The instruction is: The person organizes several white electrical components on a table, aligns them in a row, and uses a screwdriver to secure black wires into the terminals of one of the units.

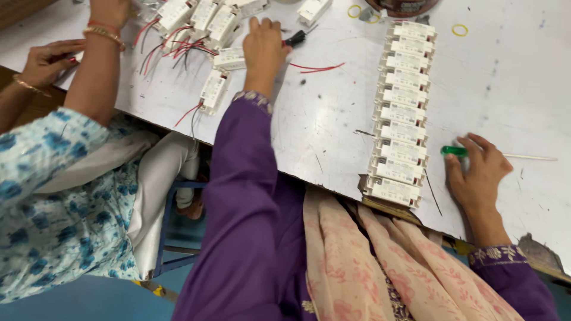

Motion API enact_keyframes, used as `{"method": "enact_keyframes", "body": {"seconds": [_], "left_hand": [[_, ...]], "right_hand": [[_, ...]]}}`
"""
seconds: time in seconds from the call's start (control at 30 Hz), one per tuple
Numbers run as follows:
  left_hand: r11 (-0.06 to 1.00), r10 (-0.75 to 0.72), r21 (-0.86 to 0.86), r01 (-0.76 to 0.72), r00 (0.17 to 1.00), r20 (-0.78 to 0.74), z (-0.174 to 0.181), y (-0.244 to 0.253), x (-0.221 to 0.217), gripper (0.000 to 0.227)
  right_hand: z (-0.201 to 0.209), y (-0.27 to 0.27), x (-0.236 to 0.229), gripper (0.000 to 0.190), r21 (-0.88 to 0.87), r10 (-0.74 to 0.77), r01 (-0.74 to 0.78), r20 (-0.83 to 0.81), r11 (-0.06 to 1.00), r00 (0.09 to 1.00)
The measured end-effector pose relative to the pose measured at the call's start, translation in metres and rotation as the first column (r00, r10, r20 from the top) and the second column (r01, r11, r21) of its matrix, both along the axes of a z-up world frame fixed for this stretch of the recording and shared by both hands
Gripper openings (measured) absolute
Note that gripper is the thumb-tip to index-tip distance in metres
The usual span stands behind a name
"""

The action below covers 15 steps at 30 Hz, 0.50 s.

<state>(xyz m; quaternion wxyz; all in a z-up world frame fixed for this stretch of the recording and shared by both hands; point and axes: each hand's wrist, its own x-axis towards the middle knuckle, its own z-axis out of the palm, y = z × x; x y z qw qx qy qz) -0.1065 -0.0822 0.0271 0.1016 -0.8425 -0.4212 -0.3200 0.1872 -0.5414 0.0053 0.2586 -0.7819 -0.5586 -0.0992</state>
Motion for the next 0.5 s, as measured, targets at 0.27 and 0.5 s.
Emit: {"method": "enact_keyframes", "body": {"seconds": [0.27, 0.5], "left_hand": [[0.676, 0.072, -0.716, 0.176, 0.951, 0.302, 0.007, -0.025, 0.025, 0.031], [0.292, -0.066, -0.491, 0.821, 0.53, 0.846, 0.031, -0.187, 0.013, 0.039]], "right_hand": [[0.051, 0.057, -0.035, 0.029, 0.262, 0.252, -0.105, -0.63, 0.959, 0.735], [0.084, 0.164, -0.091, 0.041, 0.266, 0.278, -0.155, -0.958, 0.951, 0.063]]}}
